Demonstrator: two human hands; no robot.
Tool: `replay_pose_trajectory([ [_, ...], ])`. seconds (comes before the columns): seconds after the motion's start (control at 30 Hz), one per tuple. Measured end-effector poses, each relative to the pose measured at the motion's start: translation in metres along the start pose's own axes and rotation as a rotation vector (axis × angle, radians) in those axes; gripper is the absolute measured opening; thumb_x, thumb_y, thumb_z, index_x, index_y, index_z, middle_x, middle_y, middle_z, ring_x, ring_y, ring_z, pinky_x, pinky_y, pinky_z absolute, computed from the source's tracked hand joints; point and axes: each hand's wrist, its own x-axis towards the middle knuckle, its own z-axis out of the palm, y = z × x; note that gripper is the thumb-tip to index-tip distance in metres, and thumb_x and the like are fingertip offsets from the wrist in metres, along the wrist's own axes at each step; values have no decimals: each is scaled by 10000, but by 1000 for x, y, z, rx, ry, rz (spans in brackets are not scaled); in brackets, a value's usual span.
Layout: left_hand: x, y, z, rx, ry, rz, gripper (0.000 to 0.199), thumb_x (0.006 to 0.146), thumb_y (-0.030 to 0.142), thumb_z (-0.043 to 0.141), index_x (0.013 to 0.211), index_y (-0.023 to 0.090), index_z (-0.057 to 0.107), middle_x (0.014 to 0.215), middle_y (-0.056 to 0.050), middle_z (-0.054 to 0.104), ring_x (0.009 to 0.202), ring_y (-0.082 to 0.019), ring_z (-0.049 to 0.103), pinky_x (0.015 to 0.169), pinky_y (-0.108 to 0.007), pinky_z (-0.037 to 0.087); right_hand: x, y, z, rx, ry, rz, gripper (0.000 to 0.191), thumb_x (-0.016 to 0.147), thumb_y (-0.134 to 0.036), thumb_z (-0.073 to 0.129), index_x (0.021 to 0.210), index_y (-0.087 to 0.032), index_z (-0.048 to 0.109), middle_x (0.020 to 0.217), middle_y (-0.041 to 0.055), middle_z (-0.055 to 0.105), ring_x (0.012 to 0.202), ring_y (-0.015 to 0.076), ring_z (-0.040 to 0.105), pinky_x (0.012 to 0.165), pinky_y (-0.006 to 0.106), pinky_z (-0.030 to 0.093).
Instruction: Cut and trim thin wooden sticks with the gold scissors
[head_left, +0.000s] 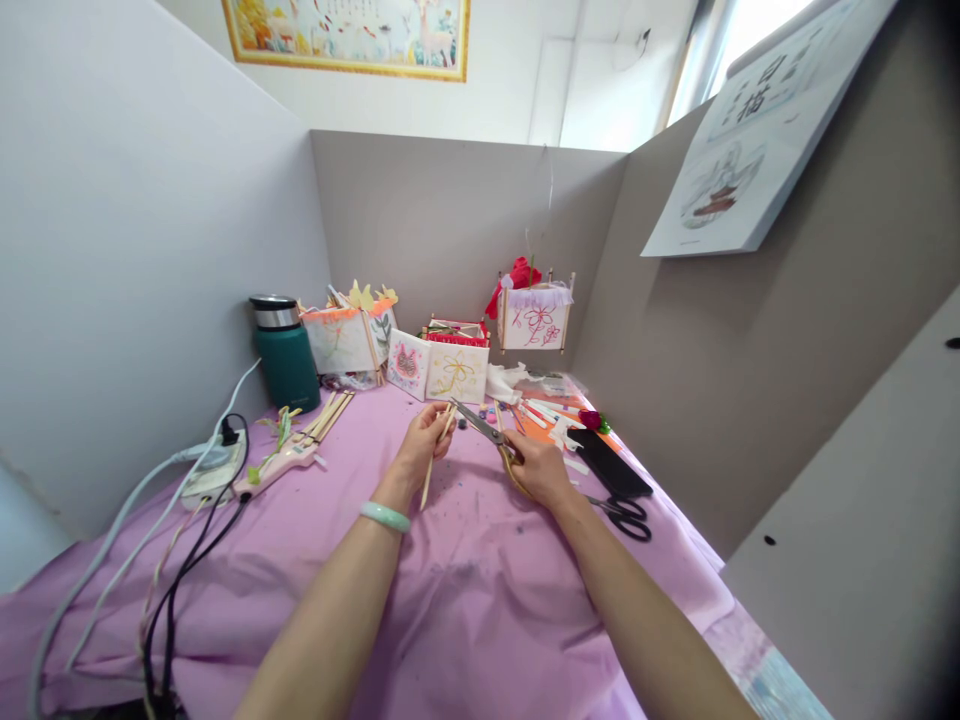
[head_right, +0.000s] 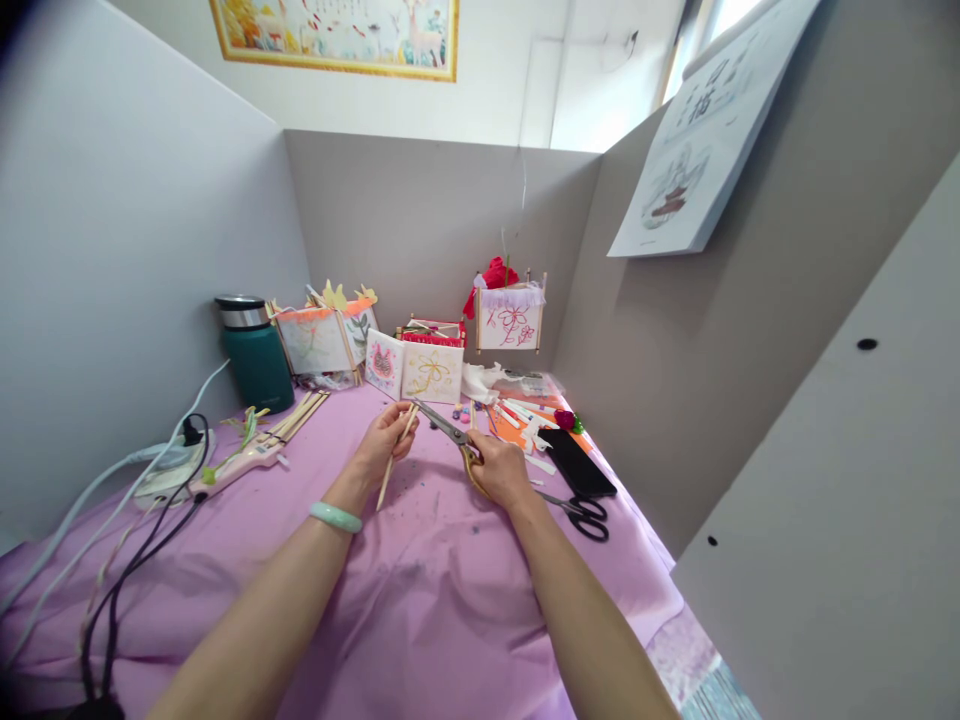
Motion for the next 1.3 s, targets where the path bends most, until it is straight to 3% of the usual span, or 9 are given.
replay_pose_trajectory([
  [0.4, 2, -4, -3, 19, 15, -6, 245, 773, 361, 626, 913, 190, 521, 627, 70, 480, 317, 4, 251, 316, -160, 141, -1, -2, -2, -97, -23, 43, 193, 876, -315, 476, 898, -232, 649, 724, 19, 684, 656, 158, 608, 591, 229, 341],
  [0.57, 3, -3, -3, 43, 35, 15, 242, 775, 358, 623, 910, 180, 528, 632, 67, 481, 328, 1, 276, 317, -159, 172, 0, -3, -2, -87, 2, 106, 233, 891, -314, 445, 993, -242, 642, 775, 25, 690, 695, 166, 616, 608, 234, 356],
  [0.87, 2, -1, 0, 59, 62, 16, 265, 746, 357, 653, 908, 183, 536, 644, 66, 496, 334, 0, 305, 315, -159, 188, -2, 1, 0, -108, -18, 77, 291, 862, -317, 498, 1122, -273, 621, 867, 25, 693, 735, 165, 612, 641, 237, 367],
  [1.3, 1, 1, 1, 88, 36, 44, 267, 753, 371, 651, 910, 175, 563, 654, 61, 486, 333, 4, 279, 321, -176, 157, 0, 1, -6, -34, -14, 33, 199, 851, -265, 506, 977, -247, 659, 760, 6, 690, 673, 146, 607, 597, 220, 343],
])
